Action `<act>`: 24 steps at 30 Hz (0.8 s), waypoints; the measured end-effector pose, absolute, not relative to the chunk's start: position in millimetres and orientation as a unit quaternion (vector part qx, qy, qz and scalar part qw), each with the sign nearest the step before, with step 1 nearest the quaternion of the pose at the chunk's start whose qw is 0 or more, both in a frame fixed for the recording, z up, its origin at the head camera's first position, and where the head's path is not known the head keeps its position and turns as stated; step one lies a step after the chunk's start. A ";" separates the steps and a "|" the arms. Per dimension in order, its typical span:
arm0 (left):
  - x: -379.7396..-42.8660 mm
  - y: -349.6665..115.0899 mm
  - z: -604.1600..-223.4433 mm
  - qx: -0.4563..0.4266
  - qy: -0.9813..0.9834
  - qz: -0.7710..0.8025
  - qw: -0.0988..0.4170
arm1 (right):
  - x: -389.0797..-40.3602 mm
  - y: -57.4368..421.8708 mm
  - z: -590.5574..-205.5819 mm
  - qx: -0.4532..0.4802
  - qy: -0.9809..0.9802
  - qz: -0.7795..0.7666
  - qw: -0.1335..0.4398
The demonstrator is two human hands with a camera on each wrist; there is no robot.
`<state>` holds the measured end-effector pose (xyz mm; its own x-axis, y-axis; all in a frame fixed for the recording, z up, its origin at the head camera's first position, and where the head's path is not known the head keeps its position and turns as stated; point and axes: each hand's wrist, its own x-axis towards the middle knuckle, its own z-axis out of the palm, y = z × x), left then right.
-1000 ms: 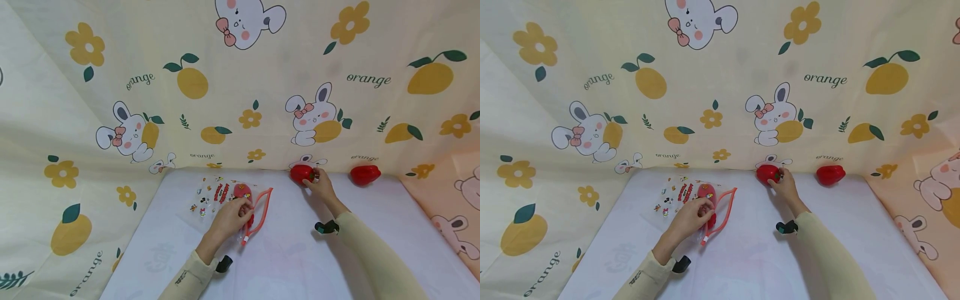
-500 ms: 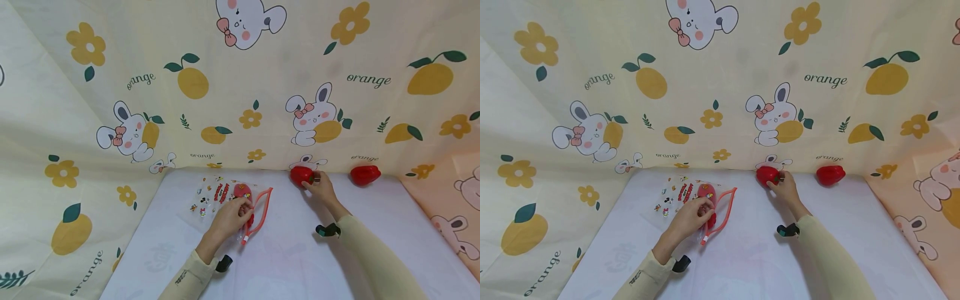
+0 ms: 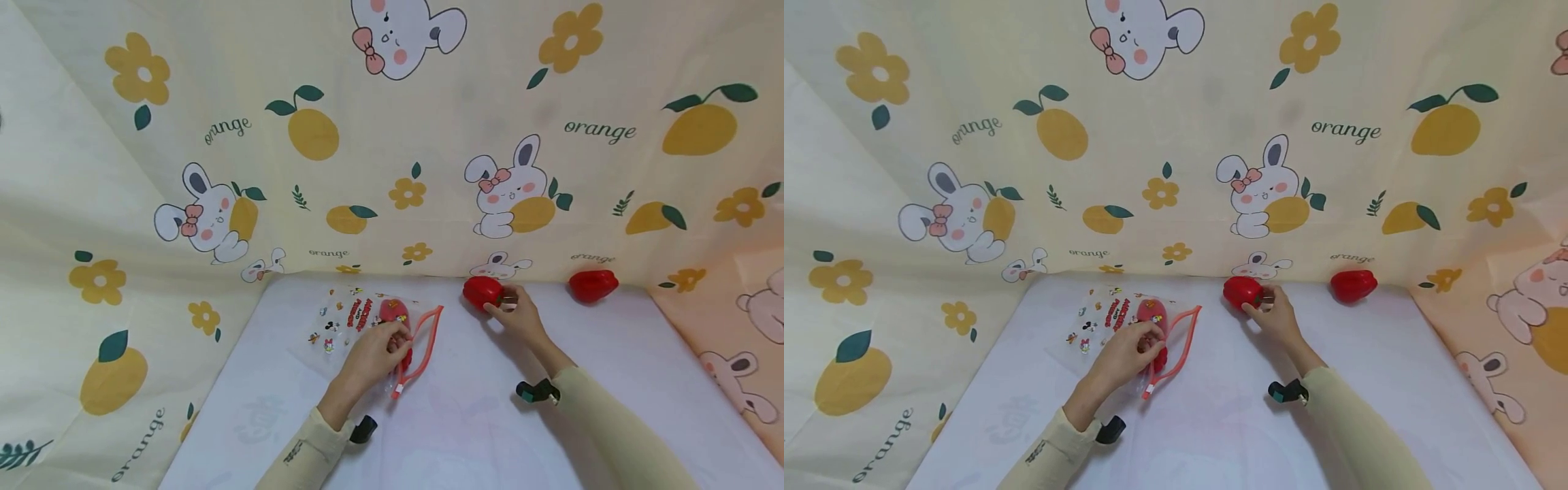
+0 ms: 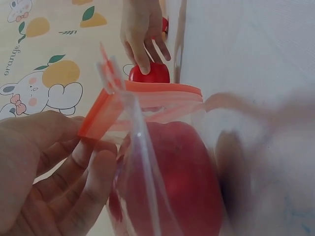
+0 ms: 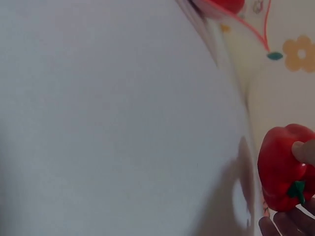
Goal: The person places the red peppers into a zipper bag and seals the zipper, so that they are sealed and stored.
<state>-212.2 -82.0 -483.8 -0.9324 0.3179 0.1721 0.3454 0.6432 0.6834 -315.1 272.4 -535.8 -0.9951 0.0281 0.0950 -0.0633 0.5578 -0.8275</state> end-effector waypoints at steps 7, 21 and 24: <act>-212.3 -83.2 -483.1 -0.178 -0.906 -0.385 0.020 | -299.8 265.4 -533.3 0.040 -0.877 0.477 0.050; -213.5 -85.3 -482.1 -0.175 -0.904 -0.391 0.008 | -260.6 246.2 -523.3 0.070 -0.861 0.500 0.059; -213.7 -85.2 -480.6 -0.174 -0.904 -0.391 0.008 | -249.1 242.4 -521.6 0.081 -0.855 0.509 0.064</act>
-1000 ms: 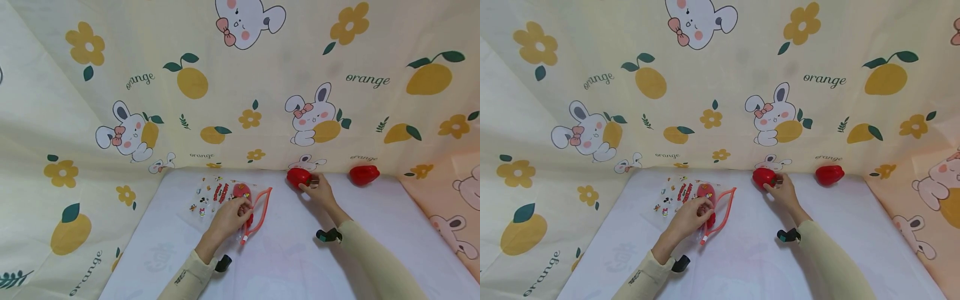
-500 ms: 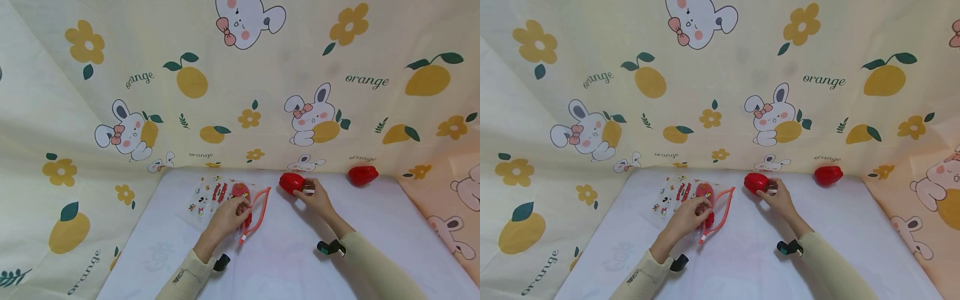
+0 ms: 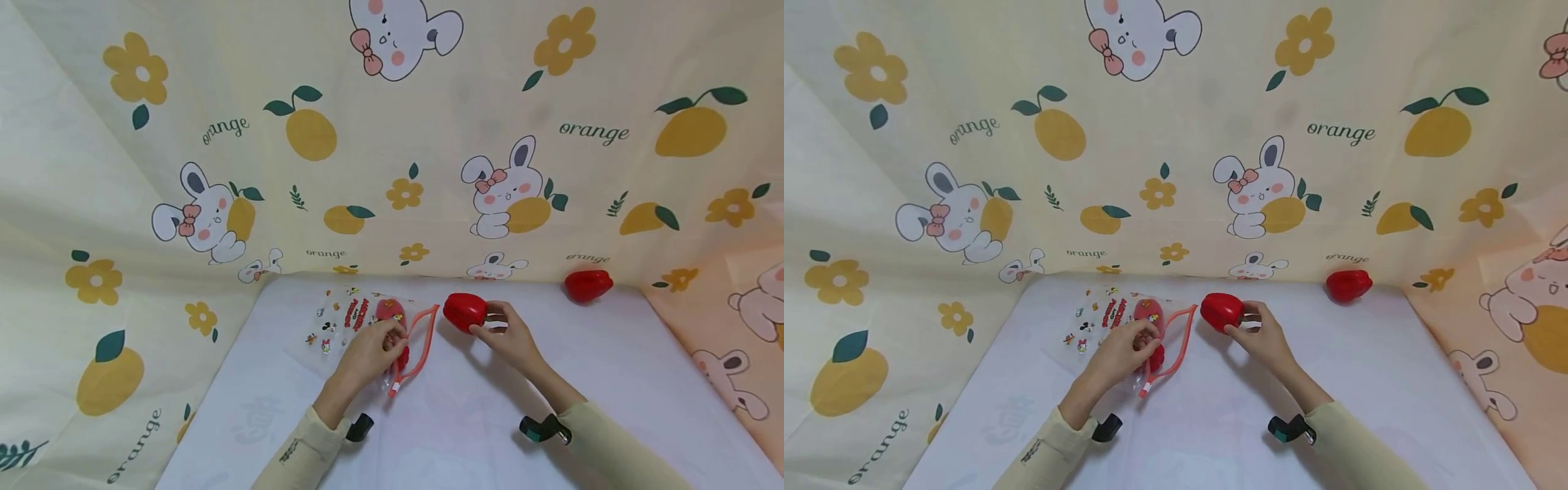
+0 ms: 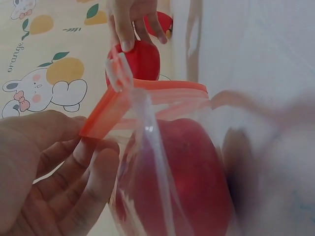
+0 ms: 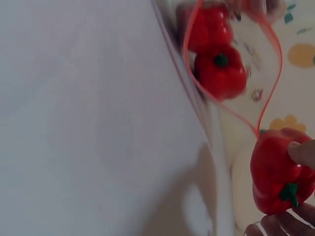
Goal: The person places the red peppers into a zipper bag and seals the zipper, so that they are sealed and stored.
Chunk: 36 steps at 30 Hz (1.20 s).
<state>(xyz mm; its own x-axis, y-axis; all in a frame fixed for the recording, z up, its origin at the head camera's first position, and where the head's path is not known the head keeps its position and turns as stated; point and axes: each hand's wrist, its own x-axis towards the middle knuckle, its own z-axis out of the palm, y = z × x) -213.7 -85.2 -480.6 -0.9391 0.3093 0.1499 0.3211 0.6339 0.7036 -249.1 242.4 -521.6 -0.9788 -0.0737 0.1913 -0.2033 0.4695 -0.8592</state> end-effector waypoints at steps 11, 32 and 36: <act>-214.1 -86.0 -478.7 -0.179 -0.906 -0.384 0.014 | -221.4 228.0 -517.8 0.093 -0.855 0.508 0.056; -214.7 -84.2 -479.1 -0.172 -0.908 -0.382 0.012 | -208.6 204.1 -520.6 0.090 -0.844 0.528 0.036; -214.2 -83.5 -479.4 -0.172 -0.908 -0.382 0.010 | -208.2 198.5 -523.3 0.080 -0.845 0.529 0.024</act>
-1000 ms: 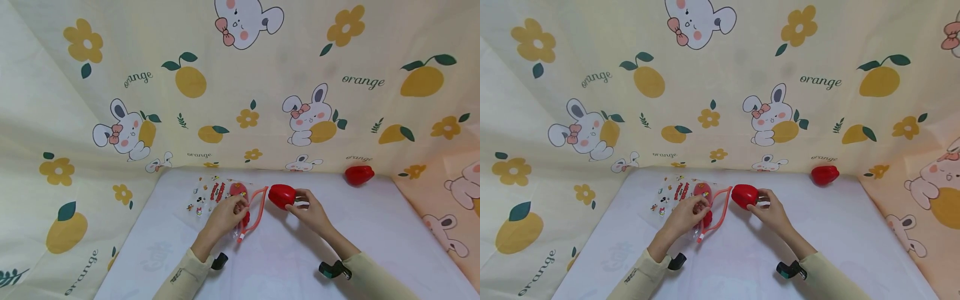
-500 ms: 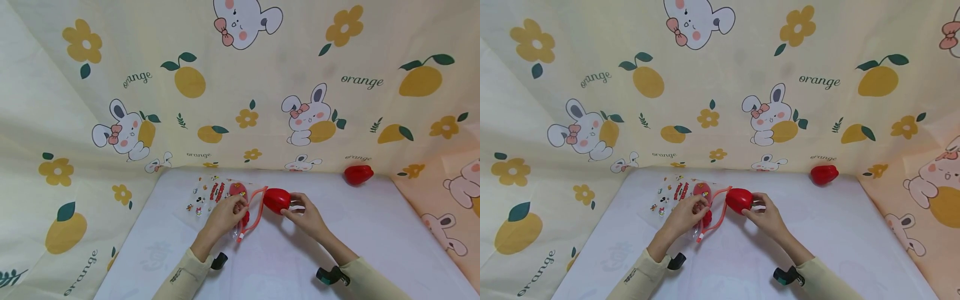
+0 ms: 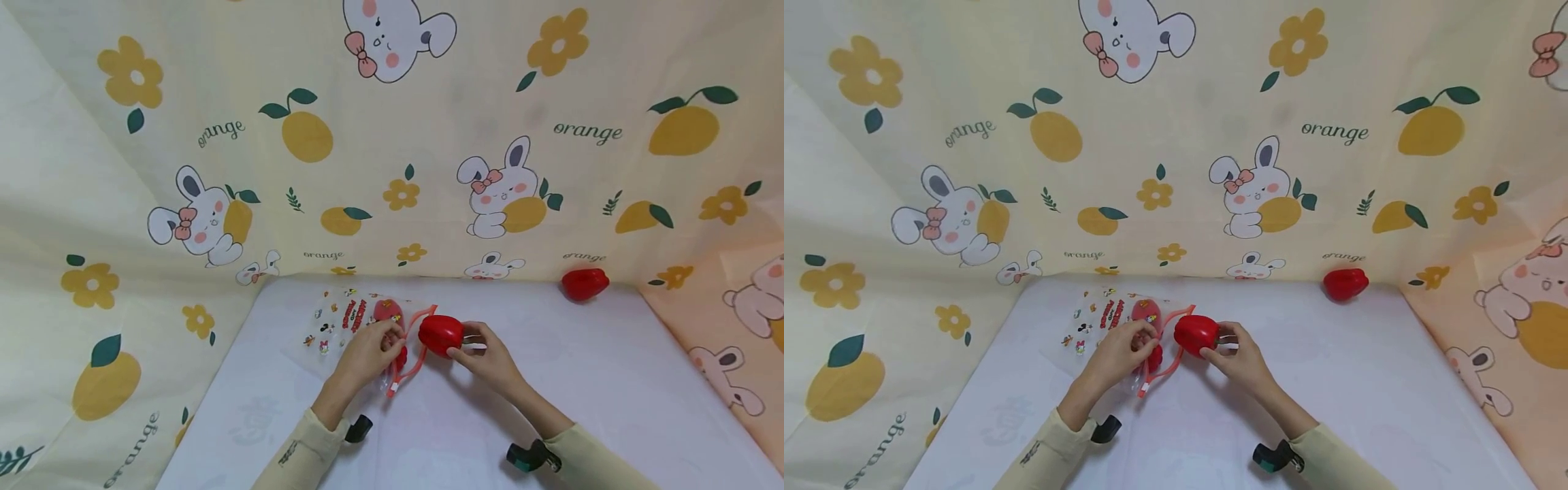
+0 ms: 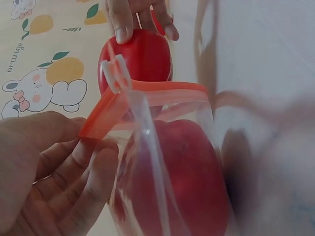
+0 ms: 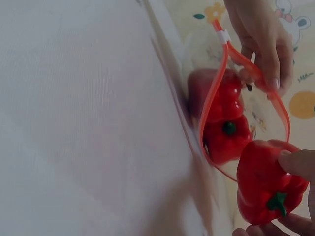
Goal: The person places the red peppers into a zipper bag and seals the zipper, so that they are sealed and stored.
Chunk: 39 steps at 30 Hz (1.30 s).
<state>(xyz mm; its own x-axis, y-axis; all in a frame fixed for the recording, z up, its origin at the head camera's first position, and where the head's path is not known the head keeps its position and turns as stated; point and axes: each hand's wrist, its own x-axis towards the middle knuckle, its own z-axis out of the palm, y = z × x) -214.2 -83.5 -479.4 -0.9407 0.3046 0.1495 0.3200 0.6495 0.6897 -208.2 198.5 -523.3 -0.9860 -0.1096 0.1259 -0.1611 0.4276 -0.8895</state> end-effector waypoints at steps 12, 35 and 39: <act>-212.9 -84.0 -480.6 -0.179 -0.910 -0.374 0.019 | -210.8 179.5 -527.8 0.069 -0.846 0.528 0.020; -211.8 -82.0 -482.9 -0.193 -0.912 -0.360 0.032 | -219.4 151.2 -525.5 0.041 -0.835 0.548 0.019; -211.8 -82.0 -483.5 -0.199 -0.911 -0.359 0.036 | -222.3 147.1 -527.5 0.040 -0.828 0.559 0.019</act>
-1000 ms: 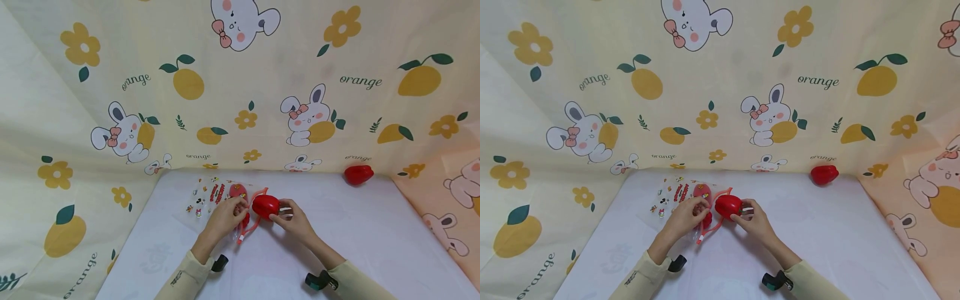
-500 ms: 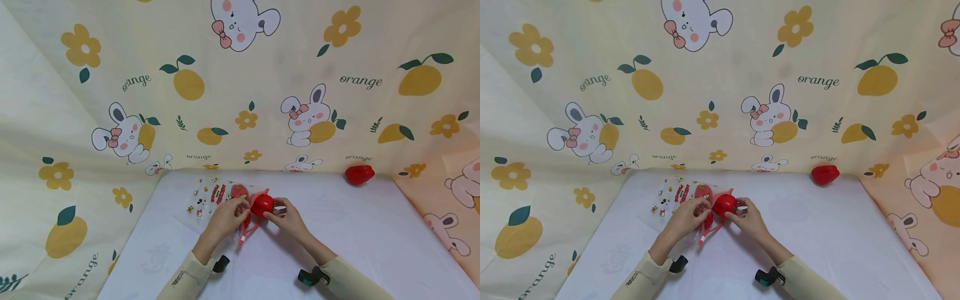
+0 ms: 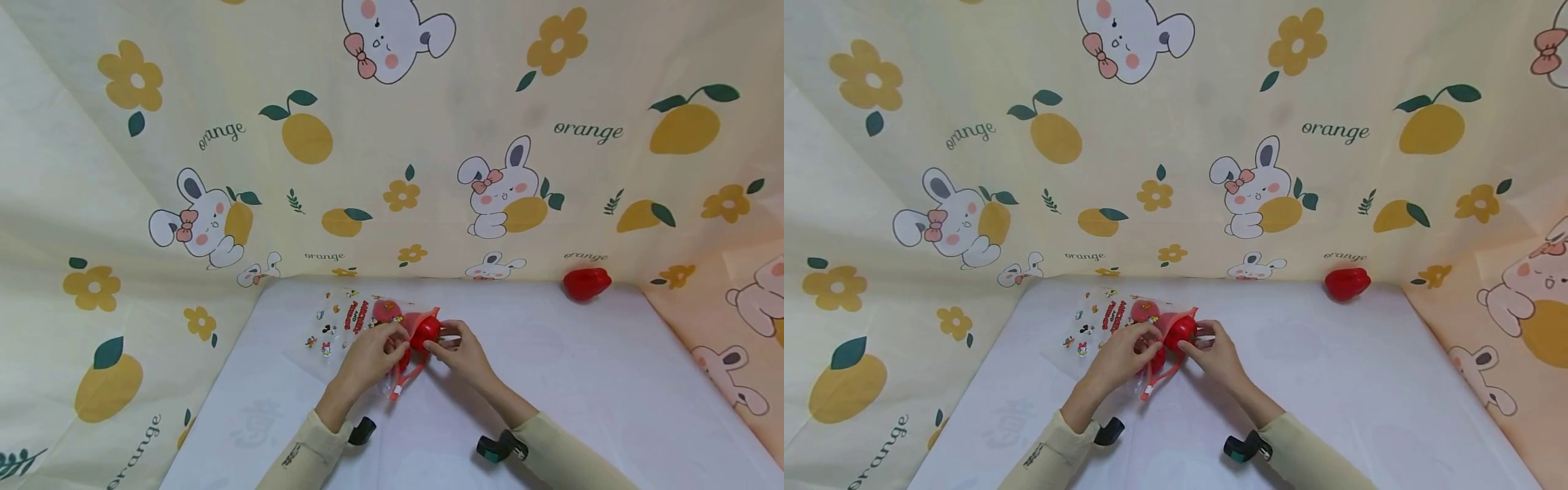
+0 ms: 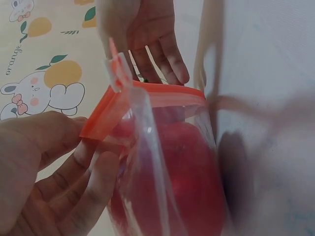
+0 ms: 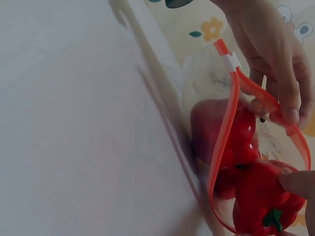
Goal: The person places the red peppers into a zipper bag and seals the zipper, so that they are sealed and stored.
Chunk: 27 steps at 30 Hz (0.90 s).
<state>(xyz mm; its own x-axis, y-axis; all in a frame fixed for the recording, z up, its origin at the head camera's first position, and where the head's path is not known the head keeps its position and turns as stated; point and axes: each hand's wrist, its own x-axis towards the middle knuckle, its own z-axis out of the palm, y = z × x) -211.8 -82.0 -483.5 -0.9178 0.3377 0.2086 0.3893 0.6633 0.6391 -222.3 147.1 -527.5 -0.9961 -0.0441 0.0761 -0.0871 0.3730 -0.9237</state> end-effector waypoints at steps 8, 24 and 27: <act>-212.3 -81.6 -484.4 -0.204 -0.912 -0.353 0.043 | -228.6 139.1 -528.8 0.024 -0.814 0.581 0.011; -212.6 -81.3 -484.3 -0.224 -0.908 -0.349 0.053 | -233.6 131.0 -532.3 0.021 -0.800 0.599 0.024; -212.2 -80.9 -484.3 -0.220 -0.909 -0.351 0.050 | -234.6 130.2 -533.5 0.015 -0.802 0.596 0.023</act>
